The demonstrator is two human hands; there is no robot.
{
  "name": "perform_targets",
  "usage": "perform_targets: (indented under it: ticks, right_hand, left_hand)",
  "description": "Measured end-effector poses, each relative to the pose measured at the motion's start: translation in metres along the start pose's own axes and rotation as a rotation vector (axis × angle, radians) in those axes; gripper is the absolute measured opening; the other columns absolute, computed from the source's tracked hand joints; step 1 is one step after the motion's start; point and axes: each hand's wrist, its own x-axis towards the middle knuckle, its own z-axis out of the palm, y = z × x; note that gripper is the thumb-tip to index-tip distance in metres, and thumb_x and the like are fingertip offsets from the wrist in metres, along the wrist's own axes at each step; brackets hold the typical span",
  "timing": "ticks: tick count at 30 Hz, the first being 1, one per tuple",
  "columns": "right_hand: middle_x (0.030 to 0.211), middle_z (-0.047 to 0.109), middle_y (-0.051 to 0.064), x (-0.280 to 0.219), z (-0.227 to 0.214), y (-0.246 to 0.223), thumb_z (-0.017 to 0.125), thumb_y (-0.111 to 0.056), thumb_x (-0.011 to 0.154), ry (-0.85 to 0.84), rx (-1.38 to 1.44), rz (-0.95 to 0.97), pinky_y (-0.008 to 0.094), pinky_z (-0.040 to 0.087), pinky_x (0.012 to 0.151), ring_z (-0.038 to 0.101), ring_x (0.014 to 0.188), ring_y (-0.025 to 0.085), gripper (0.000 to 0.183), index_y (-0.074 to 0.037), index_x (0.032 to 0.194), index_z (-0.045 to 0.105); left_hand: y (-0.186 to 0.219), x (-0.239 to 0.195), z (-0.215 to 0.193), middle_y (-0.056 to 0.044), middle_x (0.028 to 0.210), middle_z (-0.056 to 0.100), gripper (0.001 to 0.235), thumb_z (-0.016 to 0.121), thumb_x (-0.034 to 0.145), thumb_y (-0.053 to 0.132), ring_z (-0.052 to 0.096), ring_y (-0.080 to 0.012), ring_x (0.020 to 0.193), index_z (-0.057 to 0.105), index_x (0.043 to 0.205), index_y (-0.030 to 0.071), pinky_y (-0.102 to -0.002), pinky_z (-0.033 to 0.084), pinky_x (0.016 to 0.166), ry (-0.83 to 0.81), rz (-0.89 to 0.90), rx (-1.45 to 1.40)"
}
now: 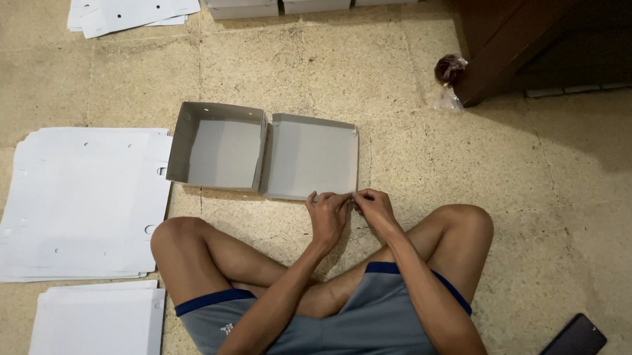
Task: The person sits on the floor and assembles a white cardboard box by folding the flaps and securing them with small fasteners. They then place a flat white sheet into the box and close the lid.
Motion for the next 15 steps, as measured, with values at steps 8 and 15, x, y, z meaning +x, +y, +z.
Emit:
perform_targets:
  ticks: [8,15]
  right_hand:
    - [0.067,0.065,0.011,-0.001,0.0,-0.003,0.068,-0.017,0.084,-0.009,-0.021,-0.013,0.026,0.045,0.053,0.055,0.058,0.014,0.017,-0.002,0.087,0.075]
    - [0.079,0.07,0.015,0.008,-0.002,0.007,0.068,-0.02,0.086,-0.051,-0.122,-0.008,0.033,0.048,0.061,0.059,0.072,0.019,0.019,-0.005,0.093,0.077]
  left_hand:
    - [0.005,-0.001,-0.004,0.002,0.09,0.078,0.013,0.07,0.092,0.016,0.065,-0.0213,0.111,0.078,0.102,0.022,-0.063,0.016,0.113,0.016,-0.021,0.051]
    - [-0.006,-0.004,0.006,0.003,0.09,0.077,0.011,0.069,0.093,0.02,0.061,-0.0212,0.118,0.077,0.101,0.024,-0.063,0.011,0.114,0.016,-0.05,0.084]
